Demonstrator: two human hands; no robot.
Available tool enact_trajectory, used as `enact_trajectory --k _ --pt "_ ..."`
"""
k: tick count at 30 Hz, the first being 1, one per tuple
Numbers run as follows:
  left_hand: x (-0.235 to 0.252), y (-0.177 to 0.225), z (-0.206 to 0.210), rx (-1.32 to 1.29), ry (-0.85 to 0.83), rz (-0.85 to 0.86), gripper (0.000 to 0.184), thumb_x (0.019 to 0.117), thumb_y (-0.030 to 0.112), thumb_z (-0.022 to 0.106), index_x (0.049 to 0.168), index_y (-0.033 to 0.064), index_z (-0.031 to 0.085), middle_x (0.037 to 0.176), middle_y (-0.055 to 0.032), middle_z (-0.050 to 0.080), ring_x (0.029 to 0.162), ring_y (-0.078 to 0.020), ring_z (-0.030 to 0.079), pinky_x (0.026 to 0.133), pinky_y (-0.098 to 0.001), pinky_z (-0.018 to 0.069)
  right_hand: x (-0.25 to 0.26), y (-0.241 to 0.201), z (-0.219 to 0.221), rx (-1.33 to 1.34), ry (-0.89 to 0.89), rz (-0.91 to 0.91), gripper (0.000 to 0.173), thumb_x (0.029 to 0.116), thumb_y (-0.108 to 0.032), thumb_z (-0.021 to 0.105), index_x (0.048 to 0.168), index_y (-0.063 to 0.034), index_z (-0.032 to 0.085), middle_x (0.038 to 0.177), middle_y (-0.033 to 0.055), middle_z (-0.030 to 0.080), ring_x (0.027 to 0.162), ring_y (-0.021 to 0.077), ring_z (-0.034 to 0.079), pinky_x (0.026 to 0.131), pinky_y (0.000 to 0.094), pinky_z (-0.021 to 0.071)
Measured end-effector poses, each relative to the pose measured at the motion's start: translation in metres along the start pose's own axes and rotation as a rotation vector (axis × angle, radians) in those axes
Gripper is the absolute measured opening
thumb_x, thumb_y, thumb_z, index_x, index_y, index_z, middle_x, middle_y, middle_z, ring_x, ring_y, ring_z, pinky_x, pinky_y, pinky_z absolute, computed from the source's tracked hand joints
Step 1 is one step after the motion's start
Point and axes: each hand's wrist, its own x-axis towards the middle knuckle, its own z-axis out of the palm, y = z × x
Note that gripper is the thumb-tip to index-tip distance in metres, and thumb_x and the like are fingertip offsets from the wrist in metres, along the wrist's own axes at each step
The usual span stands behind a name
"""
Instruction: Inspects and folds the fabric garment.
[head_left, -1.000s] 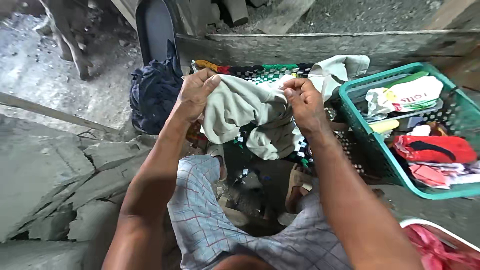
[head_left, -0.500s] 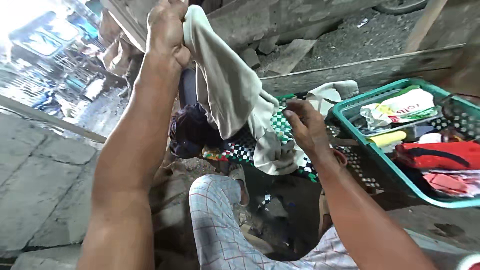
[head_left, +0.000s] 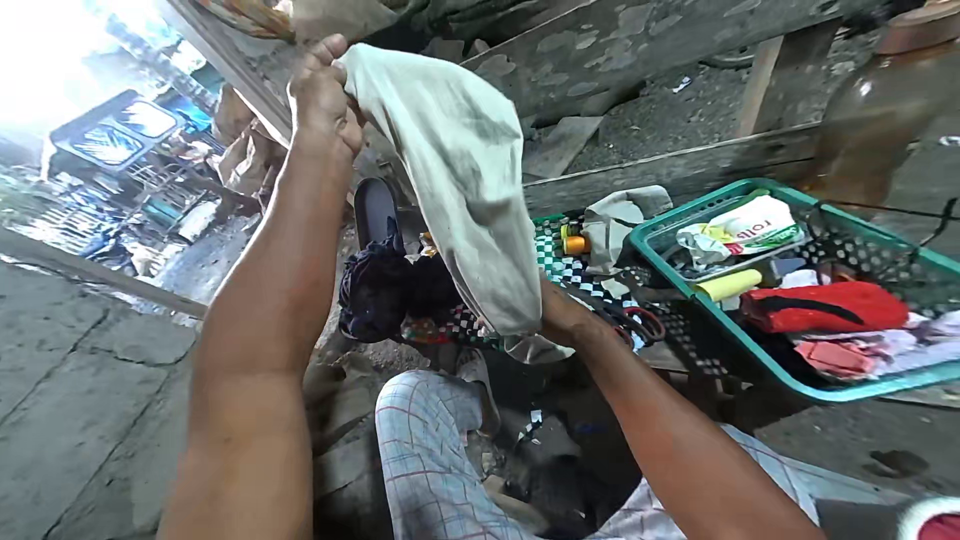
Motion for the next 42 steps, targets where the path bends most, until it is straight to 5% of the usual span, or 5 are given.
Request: enact_trajectory --k 4,10,20,30,42 --pt "0.015 -0.02 -0.014 -0.001 0.041 -0.042 0.043 0.1032 -0.003 0.035 0.143 0.0078 0.048 0.123 -0.0143 0.062 0.104 -0.0246 0.066 0.085 -0.0436 0.0589 -0.005 -0.011 -0.006 0.224 -0.123 0.025 0.098 0.0769 -0.086 0.058 0.132 -0.0049 0.053 0.111 0.0132 0.072 0.101 0.0253 0.071 0.088 0.0431 0.0606" --pt "0.001 -0.094 -0.047 0.162 0.144 -0.203 0.036 0.1041 0.007 0.044 0.139 0.01 0.052 0.107 -0.0117 0.062 0.083 -0.0213 0.064 0.074 -0.0408 0.0584 -0.01 -0.022 -0.024 -0.113 0.13 0.097 0.033 0.1083 -0.031 0.048 0.11 -0.004 0.066 0.093 0.008 0.072 0.086 0.0149 0.07 0.081 0.0349 0.0594" --pt "-0.029 -0.196 -0.112 0.303 0.225 -0.588 0.038 0.1022 0.015 0.053 0.14 0.0174 0.056 0.111 -0.0144 0.062 0.084 -0.0246 0.061 0.075 -0.0449 0.0561 -0.012 -0.034 -0.047 0.224 0.411 -0.141 0.029 0.1063 -0.04 0.051 0.115 -0.0152 0.064 0.1 0.0007 0.07 0.093 0.0125 0.069 0.083 0.0372 0.0605" --pt "0.052 -0.111 -0.078 0.184 0.048 0.107 0.039 0.1047 0.004 0.04 0.142 0.004 0.052 0.117 -0.014 0.066 0.095 -0.0218 0.069 0.079 -0.0381 0.0616 0.01 -0.02 -0.041 0.194 0.316 -0.102 0.023 0.1037 -0.039 0.056 0.111 -0.0189 0.065 0.097 -0.0026 0.07 0.088 0.0079 0.069 0.079 0.0314 0.0601" --pt "-0.192 -0.276 -0.098 -0.023 0.139 -0.507 0.05 0.1011 0.006 0.045 0.151 0.0139 0.046 0.123 -0.0195 0.065 0.092 -0.0292 0.069 0.077 -0.0495 0.0598 -0.047 -0.028 -0.043 -0.094 0.363 0.068 0.02 0.1043 -0.022 0.052 0.111 -0.0111 0.067 0.088 0.003 0.073 0.076 0.0113 0.071 0.07 0.0329 0.0626"
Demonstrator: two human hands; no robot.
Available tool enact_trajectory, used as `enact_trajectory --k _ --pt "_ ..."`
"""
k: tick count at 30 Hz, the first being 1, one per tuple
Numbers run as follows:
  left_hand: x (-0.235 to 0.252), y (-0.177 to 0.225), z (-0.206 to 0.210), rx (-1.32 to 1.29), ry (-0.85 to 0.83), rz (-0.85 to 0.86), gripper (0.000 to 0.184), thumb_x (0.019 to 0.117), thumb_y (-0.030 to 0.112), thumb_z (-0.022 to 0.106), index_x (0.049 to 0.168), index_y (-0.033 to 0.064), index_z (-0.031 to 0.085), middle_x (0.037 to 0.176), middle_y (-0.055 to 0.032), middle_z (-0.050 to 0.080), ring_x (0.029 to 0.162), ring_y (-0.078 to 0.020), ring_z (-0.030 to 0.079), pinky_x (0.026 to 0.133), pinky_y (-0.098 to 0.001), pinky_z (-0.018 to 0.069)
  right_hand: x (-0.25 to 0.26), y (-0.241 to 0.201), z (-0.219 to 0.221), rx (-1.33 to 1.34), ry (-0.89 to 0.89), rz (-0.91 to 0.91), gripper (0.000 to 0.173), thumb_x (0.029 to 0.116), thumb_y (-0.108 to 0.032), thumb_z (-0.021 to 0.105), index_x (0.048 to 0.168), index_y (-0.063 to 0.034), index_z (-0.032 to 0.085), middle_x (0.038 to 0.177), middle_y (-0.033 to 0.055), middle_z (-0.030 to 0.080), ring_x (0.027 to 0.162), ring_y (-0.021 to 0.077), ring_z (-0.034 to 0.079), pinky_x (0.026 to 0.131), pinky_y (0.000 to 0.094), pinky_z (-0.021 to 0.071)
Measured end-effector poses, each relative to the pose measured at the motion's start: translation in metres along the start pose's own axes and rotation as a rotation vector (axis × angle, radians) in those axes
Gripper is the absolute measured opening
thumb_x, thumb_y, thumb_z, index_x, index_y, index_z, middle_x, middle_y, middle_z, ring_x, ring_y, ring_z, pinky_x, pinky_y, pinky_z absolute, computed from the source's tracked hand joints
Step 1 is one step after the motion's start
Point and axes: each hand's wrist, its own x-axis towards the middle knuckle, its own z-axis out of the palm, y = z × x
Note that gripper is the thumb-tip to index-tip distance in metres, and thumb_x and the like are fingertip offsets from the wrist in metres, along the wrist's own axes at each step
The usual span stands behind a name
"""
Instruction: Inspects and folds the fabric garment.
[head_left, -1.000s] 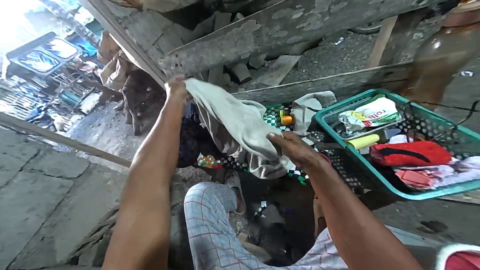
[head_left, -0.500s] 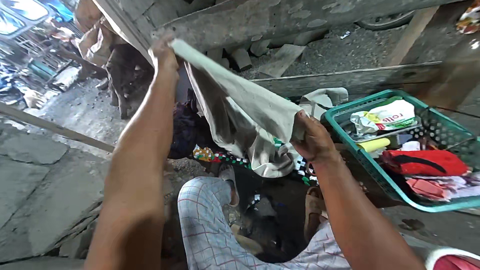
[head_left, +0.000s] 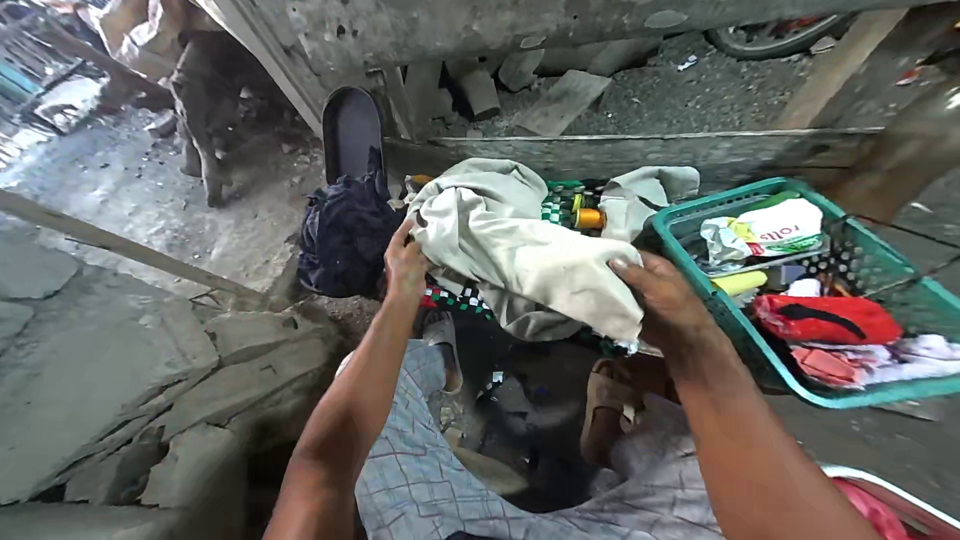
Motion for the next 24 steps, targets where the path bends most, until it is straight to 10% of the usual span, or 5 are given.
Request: enact_trajectory --k 7,12,19,24 --pt "-0.008 -0.003 -0.018 -0.074 0.019 -0.106 0.057 0.1015 0.009 0.048 0.156 0.0156 0.034 0.121 -0.0207 0.063 0.086 -0.0277 0.067 0.072 -0.0453 0.0583 -0.115 0.025 0.025 0.168 0.107 0.038 0.037 0.0937 -0.025 0.071 0.126 -0.0084 0.062 0.104 0.0047 0.076 0.09 0.0152 0.074 0.08 0.0363 0.0642" --pt "-0.049 -0.027 -0.01 -0.141 0.045 -0.285 0.067 0.1038 0.028 0.057 0.159 0.0121 0.023 0.135 -0.0231 0.056 0.1 -0.0312 0.066 0.079 -0.0482 0.0577 -0.152 0.072 0.036 0.103 0.267 0.156 0.025 0.0997 -0.017 0.054 0.12 -0.005 0.063 0.101 0.0075 0.073 0.09 0.016 0.072 0.081 0.0377 0.0625" --pt "-0.084 -0.062 -0.029 -0.141 -0.027 -0.364 0.035 0.1026 0.028 0.062 0.132 0.0093 0.059 0.101 -0.0077 0.064 0.071 -0.0157 0.06 0.062 -0.0333 0.054 -0.174 0.097 0.042 0.112 0.113 0.126 0.025 0.1063 -0.024 0.05 0.104 -0.0091 0.07 0.082 0.0099 0.073 0.078 0.0234 0.074 0.082 0.042 0.0626" --pt "-0.074 -0.044 -0.037 -0.081 0.039 -0.057 0.019 0.1033 0.021 0.058 0.109 0.006 0.068 0.099 -0.0073 0.067 0.09 -0.0159 0.062 0.08 -0.0371 0.0516 -0.152 0.11 0.044 -0.282 0.336 0.159 0.033 0.1046 -0.018 0.047 0.129 0.0015 0.057 0.115 0.0168 0.07 0.104 0.0283 0.07 0.085 0.0435 0.0604"
